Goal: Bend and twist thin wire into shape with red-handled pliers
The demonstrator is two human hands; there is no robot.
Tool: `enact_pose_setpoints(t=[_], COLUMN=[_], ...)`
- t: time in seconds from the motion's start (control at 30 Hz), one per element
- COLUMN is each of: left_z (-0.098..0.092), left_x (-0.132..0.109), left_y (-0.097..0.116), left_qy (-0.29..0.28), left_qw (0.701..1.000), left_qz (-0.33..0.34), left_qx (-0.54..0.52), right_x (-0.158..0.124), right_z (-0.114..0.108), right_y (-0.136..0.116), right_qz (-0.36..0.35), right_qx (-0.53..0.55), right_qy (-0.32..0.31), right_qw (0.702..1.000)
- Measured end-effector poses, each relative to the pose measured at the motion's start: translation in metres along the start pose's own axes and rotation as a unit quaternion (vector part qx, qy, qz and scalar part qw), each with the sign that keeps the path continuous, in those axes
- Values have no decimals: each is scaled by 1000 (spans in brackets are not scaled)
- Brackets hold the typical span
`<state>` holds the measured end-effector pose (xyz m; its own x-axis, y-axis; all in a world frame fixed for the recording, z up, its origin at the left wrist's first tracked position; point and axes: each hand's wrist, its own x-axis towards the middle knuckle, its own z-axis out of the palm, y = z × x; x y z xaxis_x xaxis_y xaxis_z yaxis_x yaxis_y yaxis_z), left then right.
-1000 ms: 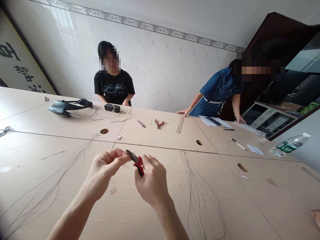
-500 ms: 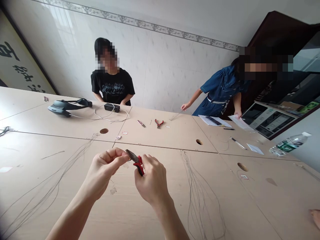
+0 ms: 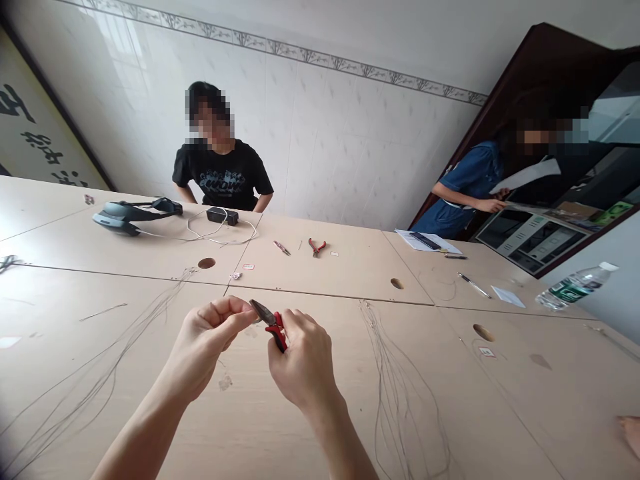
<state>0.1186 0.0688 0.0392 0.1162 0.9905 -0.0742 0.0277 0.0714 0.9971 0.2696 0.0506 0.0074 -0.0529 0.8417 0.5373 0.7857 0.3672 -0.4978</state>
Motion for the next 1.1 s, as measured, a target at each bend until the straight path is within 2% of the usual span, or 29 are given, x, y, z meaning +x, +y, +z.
enact_pose_setpoints(t=[0.77, 0.93, 1.1], left_z=[2, 0, -1], left_x=[0, 1, -1], left_y=[2, 3, 3], left_qy=[14, 18, 23], left_qw=[1000, 1000, 1000], left_qz=[4, -6, -9], left_qx=[-7, -6, -11], right_x=[0, 2, 2], right_z=[1, -7, -17], right_y=[1, -2, -5], right_qz=[6, 33, 107], right_qx=[1, 104, 260], right_qy=[4, -18, -36], right_qw=[1000, 994, 959])
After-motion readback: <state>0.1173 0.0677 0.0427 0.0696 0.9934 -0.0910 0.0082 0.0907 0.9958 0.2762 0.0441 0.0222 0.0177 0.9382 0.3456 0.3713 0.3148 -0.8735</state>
